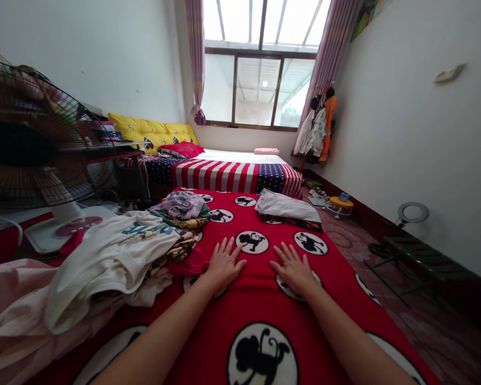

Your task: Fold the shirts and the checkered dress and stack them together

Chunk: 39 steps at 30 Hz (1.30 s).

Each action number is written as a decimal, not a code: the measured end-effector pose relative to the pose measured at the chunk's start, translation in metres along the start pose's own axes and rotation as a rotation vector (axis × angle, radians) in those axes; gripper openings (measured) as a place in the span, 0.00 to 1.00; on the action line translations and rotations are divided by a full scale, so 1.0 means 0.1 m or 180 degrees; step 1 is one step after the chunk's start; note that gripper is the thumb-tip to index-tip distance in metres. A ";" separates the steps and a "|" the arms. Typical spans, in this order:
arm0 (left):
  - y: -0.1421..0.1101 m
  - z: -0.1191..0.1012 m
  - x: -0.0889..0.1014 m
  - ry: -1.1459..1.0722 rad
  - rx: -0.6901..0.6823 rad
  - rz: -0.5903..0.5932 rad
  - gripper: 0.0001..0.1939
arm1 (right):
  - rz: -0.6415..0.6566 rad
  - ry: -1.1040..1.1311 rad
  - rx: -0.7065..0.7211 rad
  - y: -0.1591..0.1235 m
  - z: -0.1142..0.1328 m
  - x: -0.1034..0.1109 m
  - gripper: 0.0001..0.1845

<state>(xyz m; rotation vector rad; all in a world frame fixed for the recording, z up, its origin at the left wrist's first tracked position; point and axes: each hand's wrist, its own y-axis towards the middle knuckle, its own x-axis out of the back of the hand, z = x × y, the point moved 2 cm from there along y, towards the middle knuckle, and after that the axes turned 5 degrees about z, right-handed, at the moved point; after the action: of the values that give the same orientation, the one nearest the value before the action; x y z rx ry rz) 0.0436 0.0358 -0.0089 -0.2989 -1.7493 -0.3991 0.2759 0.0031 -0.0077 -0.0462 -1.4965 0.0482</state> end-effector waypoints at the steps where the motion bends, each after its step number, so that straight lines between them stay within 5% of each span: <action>1: -0.09 0.01 0.02 -0.0036 -0.0140 0.0002 0.30 | -0.0101 -0.0096 -0.0299 -0.06 -0.21 0.00 0.36; 4: -0.41 0.01 0.09 -0.0121 -0.0663 -0.0109 0.28 | -0.0156 -0.0236 -0.0918 -0.17 -0.62 0.03 0.35; 8: -0.81 -0.07 0.14 -0.0130 -0.1060 -0.0160 0.31 | -0.0545 -0.0253 -0.1113 -0.33 -0.41 0.08 0.38; 11: -1.08 -0.11 0.14 -0.0129 -0.1109 0.0237 0.36 | -0.0835 -0.0212 0.0229 -0.66 0.05 0.02 0.34; 13: -1.27 -0.13 0.18 -0.0169 -0.1168 0.0461 0.36 | -0.0440 -0.0045 0.1288 -0.99 0.25 -0.07 0.34; 17: -1.54 -0.24 0.36 -0.0421 -0.1251 0.0776 0.39 | 0.0318 0.0383 0.1775 -1.42 0.35 0.04 0.35; 19: -1.51 -0.33 0.48 -0.0587 -0.1344 0.0909 0.33 | 0.0501 0.0621 0.1757 -1.43 0.40 0.24 0.25; 22: -1.29 -0.42 0.57 -0.0859 -0.1387 0.0748 0.17 | 0.0115 0.0862 0.1541 -1.26 0.42 0.45 0.19; 25: -1.04 -0.32 0.47 -0.0662 -0.0930 0.0199 0.24 | -0.0309 0.0507 0.0960 -1.06 0.07 0.29 0.28; 29: -0.96 -0.12 0.19 -0.0239 -0.0729 0.0188 0.33 | -0.0109 -0.0155 -0.0455 -0.97 -0.83 -0.01 0.36; 32: -0.99 -0.07 0.11 -0.0219 -0.0710 0.0141 0.32 | 0.0186 -0.0675 -0.0877 -0.89 -1.06 0.16 0.31; 34: -1.01 -0.07 0.11 -0.0244 -0.0692 0.0103 0.32 | 0.0009 -0.0814 -0.0732 -0.75 -0.81 0.39 0.28; 36: -1.01 -0.09 0.12 -0.0279 -0.0709 0.0087 0.32 | -0.0410 -0.0534 -0.0242 -0.57 -0.31 0.53 0.28; 39: -1.01 -0.07 0.12 -0.0341 -0.0749 0.0090 0.32 | -0.0394 0.0262 0.0529 -0.35 0.50 0.42 0.30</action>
<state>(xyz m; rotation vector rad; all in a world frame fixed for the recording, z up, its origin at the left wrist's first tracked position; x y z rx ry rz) 0.0062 -0.0594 -0.0064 -0.5209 -1.8021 -0.5790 0.2293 -0.0292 0.0397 0.1765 -1.4059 0.0699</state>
